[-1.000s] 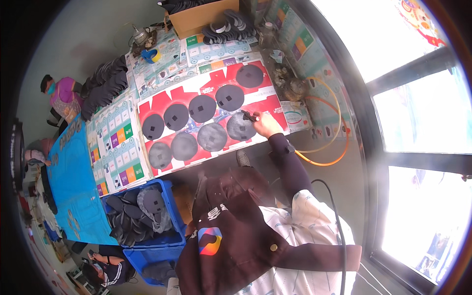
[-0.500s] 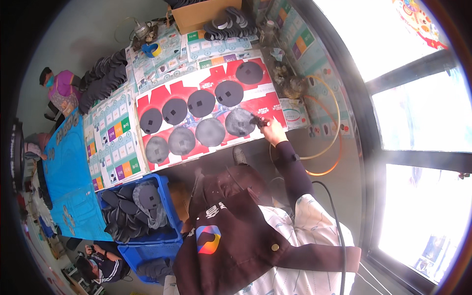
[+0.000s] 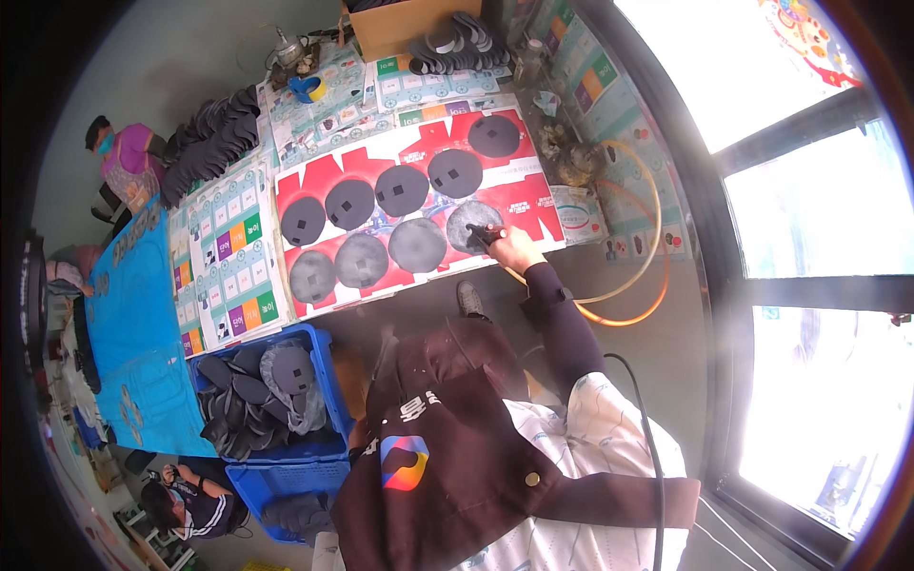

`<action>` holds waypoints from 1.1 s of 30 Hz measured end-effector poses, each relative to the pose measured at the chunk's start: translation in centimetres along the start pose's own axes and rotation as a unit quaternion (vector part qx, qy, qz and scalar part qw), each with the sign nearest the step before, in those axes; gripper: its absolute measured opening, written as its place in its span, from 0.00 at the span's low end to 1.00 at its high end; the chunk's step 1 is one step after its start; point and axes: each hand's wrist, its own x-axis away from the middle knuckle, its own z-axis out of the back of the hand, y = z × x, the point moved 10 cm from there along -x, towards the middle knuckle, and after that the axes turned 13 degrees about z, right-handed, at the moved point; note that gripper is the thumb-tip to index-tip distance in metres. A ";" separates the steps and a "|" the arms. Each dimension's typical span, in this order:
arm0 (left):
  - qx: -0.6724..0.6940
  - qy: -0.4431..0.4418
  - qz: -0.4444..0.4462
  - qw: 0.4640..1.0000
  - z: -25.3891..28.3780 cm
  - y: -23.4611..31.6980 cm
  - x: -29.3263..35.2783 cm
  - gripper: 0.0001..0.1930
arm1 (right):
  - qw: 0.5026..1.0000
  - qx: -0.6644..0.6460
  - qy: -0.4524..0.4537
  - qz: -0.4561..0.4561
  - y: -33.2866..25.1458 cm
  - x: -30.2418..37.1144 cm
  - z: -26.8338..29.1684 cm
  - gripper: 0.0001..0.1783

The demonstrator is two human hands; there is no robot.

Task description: Organizing and preparing circular shoe components for manufacturing.

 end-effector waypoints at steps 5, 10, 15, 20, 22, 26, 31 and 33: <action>0.121 0.014 0.114 0.986 1.5 -2.7 1.2 0.22 | 0.992 0.045 0.107 -0.050 0.7 0.2 2.2 0.21; -0.042 -0.003 0.090 0.995 2.3 -2.5 1.7 0.22 | 0.993 0.080 -0.050 -0.067 3.4 0.0 -1.1 0.21; 0.075 -0.027 0.171 0.982 2.9 -4.9 1.5 0.23 | 0.973 0.190 0.132 -0.003 2.6 1.6 3.4 0.16; 0.195 -0.056 0.203 0.958 2.4 -4.6 0.6 0.24 | 0.991 0.092 -0.057 -0.077 0.4 0.9 2.6 0.20; 0.276 0.043 0.295 0.914 3.6 -6.2 1.0 0.24 | 0.999 0.000 0.000 -0.049 -1.7 -1.1 4.3 0.23; 0.339 -0.024 0.240 0.909 1.2 -3.7 -0.2 0.23 | 0.991 -0.041 0.124 -0.038 -0.7 -7.7 6.8 0.24; 0.125 -0.010 0.103 0.987 -1.5 0.1 -1.1 0.22 | 0.924 0.313 0.047 0.216 -0.8 -15.3 4.5 0.18; 0.163 -0.026 0.066 0.984 -3.5 1.3 -1.1 0.22 | 0.956 0.242 -0.001 0.163 1.3 -16.7 4.1 0.15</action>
